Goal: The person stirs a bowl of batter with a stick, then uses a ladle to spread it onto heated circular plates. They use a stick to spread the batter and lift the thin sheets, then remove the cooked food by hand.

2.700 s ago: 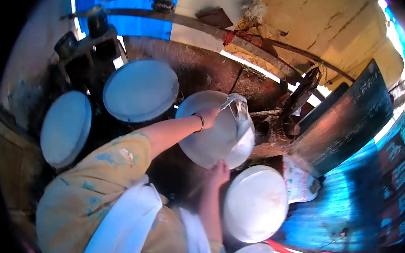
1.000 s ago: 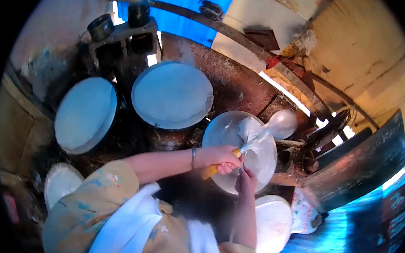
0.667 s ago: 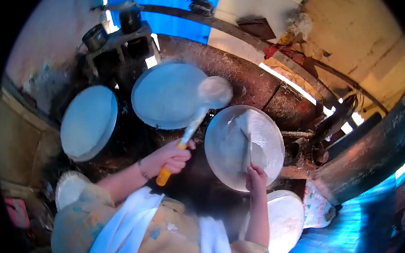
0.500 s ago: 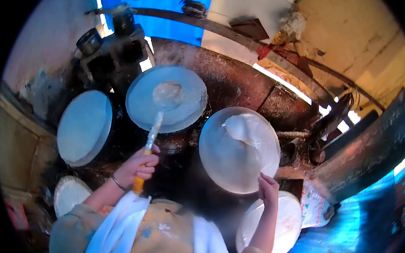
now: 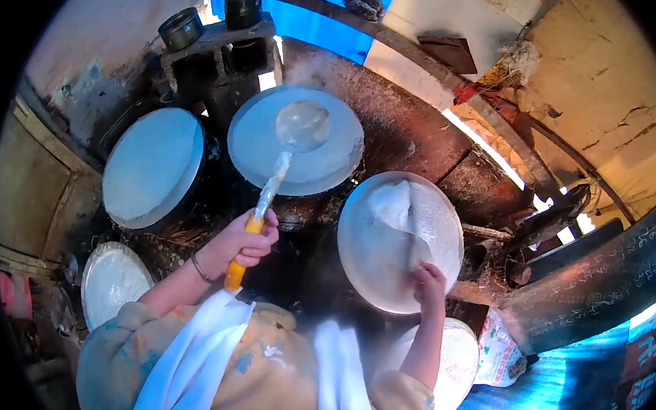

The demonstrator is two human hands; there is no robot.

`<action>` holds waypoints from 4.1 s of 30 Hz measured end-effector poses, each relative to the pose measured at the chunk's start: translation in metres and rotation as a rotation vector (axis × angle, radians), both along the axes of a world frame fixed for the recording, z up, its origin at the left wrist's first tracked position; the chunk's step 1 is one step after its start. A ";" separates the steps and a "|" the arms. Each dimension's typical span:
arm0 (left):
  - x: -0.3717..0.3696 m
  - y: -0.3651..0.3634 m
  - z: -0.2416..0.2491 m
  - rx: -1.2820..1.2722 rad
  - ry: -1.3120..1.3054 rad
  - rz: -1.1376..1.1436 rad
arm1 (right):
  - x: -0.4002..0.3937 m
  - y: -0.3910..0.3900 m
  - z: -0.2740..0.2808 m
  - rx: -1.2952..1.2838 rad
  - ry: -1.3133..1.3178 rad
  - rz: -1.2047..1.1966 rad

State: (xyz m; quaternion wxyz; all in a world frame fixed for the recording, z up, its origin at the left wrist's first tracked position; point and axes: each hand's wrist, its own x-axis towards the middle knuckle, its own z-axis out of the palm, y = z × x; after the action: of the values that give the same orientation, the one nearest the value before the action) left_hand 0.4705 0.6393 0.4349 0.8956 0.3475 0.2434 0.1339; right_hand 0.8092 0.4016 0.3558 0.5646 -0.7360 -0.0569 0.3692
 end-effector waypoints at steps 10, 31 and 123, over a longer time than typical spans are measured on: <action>0.006 -0.005 -0.005 -0.053 -0.015 -0.048 | 0.016 -0.013 0.000 0.035 -0.012 -0.124; 0.003 -0.039 -0.010 -0.217 -0.042 -0.017 | -0.004 -0.102 0.005 -0.080 0.202 0.389; 0.114 -0.098 -0.007 0.859 0.303 -0.458 | -0.219 -0.078 -0.021 0.221 0.262 -0.322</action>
State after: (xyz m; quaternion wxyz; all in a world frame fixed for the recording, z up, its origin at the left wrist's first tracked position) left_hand 0.5847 0.5415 0.4282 0.6328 0.7444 0.2110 -0.0298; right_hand 0.5906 0.3237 0.3344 0.6959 -0.6149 0.0949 0.3585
